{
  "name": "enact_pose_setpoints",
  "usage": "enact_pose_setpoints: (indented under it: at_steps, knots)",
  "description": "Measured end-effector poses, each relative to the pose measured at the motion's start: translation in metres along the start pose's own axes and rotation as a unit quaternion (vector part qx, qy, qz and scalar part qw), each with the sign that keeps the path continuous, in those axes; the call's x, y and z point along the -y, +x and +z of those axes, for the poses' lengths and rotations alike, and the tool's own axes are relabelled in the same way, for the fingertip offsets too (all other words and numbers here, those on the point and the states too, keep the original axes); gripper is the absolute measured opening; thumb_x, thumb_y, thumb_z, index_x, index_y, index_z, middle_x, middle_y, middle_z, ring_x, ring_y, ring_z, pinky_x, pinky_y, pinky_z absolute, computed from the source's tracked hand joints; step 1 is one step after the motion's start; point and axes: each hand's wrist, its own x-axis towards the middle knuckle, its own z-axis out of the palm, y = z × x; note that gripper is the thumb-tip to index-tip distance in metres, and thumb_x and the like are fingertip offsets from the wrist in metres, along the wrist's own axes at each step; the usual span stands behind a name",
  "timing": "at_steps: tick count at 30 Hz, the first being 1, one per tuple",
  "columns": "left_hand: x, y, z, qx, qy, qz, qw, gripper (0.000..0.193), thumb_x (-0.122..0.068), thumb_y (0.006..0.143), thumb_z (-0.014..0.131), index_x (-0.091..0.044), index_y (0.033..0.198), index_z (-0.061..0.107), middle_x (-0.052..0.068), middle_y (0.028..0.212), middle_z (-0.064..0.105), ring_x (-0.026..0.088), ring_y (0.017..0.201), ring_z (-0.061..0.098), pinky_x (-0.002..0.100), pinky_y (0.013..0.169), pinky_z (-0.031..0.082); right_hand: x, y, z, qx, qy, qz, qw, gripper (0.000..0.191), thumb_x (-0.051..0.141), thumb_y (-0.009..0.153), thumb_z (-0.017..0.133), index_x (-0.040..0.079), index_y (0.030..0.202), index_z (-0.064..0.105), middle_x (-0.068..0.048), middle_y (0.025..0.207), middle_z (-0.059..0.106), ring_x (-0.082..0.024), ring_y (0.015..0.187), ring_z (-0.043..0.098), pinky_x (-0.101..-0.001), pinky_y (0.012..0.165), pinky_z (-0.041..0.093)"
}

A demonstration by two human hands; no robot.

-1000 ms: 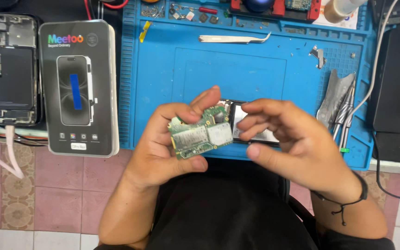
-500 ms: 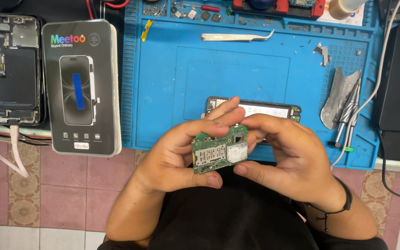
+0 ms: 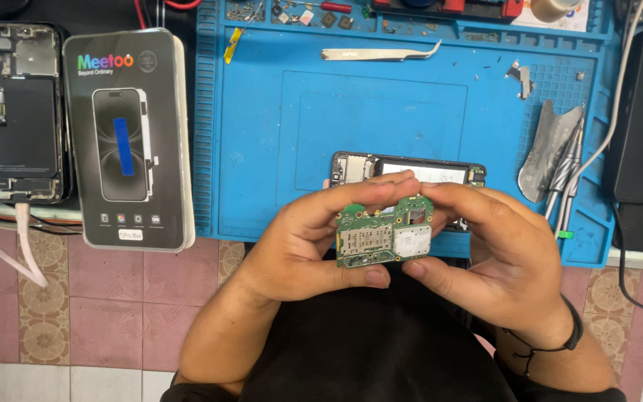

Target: The person disassembles a smartphone, removes the motherboard, and transfers small components to another device. They then reassemble the phone by placing the motherboard back into the chassis and connecting internal cables.

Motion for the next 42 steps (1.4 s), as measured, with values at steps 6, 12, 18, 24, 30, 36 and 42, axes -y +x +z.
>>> enact_pose_setpoints:
  at_steps: [6, 12, 18, 24, 30, 36, 42]
  knots:
    - [0.010, 0.011, 0.004, 0.026, -0.005, 0.009, 1.000, 0.056, 0.004, 0.098, 0.083, -0.012, 0.144, 0.055, 0.014, 0.160, 0.050, 0.024, 0.148, 0.047, 0.040, 0.125, 0.044, -0.002, -0.010, -0.010, -0.022, -0.021, -0.001, 1.000, 0.068, 0.011, 0.078, 0.088, -0.002, 0.138, 0.057, -0.009, 0.112, 0.069, -0.015, 0.097, 0.070, -0.0258, 0.085, 0.058]
    - [0.010, 0.013, 0.008, 0.048, 0.007, 0.013, 0.999, 0.056, 0.006, 0.097, 0.083, -0.013, 0.142, 0.056, 0.014, 0.155, 0.048, 0.024, 0.148, 0.045, 0.040, 0.127, 0.042, 0.000, -0.013, -0.017, -0.020, -0.038, -0.030, 0.999, 0.068, 0.017, 0.076, 0.089, -0.001, 0.134, 0.057, -0.008, 0.108, 0.069, -0.017, 0.094, 0.070, -0.0287, 0.080, 0.058]
    - [0.008, 0.010, 0.008, 0.051, 0.013, 0.022, 0.998, 0.055, 0.007, 0.097, 0.083, -0.012, 0.141, 0.056, 0.013, 0.155, 0.048, 0.023, 0.150, 0.043, 0.039, 0.129, 0.039, -0.001, -0.014, -0.017, -0.022, -0.044, -0.041, 0.998, 0.068, 0.019, 0.077, 0.089, 0.002, 0.134, 0.058, -0.010, 0.118, 0.068, -0.019, 0.097, 0.069, -0.0287, 0.080, 0.058]
    - [0.010, 0.011, 0.008, 0.050, 0.021, 0.019, 0.998, 0.055, 0.005, 0.097, 0.083, -0.012, 0.141, 0.055, 0.013, 0.155, 0.049, 0.023, 0.149, 0.045, 0.038, 0.128, 0.042, -0.002, -0.016, -0.017, -0.023, -0.037, -0.036, 0.998, 0.067, 0.020, 0.078, 0.089, 0.002, 0.136, 0.058, -0.009, 0.115, 0.068, -0.018, 0.099, 0.070, -0.0266, 0.078, 0.059]
    - [0.013, 0.017, 0.014, 0.043, 0.006, -0.001, 0.999, 0.057, 0.005, 0.100, 0.081, -0.007, 0.145, 0.049, 0.017, 0.151, 0.055, 0.022, 0.138, 0.055, 0.038, 0.121, 0.048, -0.007, -0.021, -0.022, -0.028, -0.034, -0.022, 0.999, 0.071, 0.021, 0.078, 0.089, 0.000, 0.138, 0.058, -0.008, 0.107, 0.071, -0.015, 0.095, 0.070, -0.0247, 0.079, 0.058]
    - [0.019, 0.032, 0.025, 0.045, -0.024, -0.021, 0.998, 0.059, 0.003, 0.099, 0.079, -0.006, 0.141, 0.038, 0.021, 0.151, 0.057, 0.020, 0.134, 0.060, 0.036, 0.122, 0.052, -0.011, -0.032, -0.036, -0.058, -0.043, -0.027, 0.997, 0.069, 0.022, 0.080, 0.090, 0.000, 0.137, 0.059, -0.010, 0.110, 0.069, -0.014, 0.100, 0.069, -0.0228, 0.086, 0.057]
    - [0.020, 0.042, 0.031, 0.080, -0.032, 0.013, 0.996, 0.053, 0.001, 0.103, 0.077, -0.007, 0.138, 0.038, 0.022, 0.159, 0.050, 0.020, 0.139, 0.055, 0.035, 0.124, 0.050, -0.002, -0.039, -0.043, -0.103, -0.064, -0.020, 0.992, 0.068, 0.025, 0.078, 0.092, 0.000, 0.133, 0.061, -0.012, 0.116, 0.069, -0.015, 0.105, 0.068, -0.0255, 0.095, 0.055]
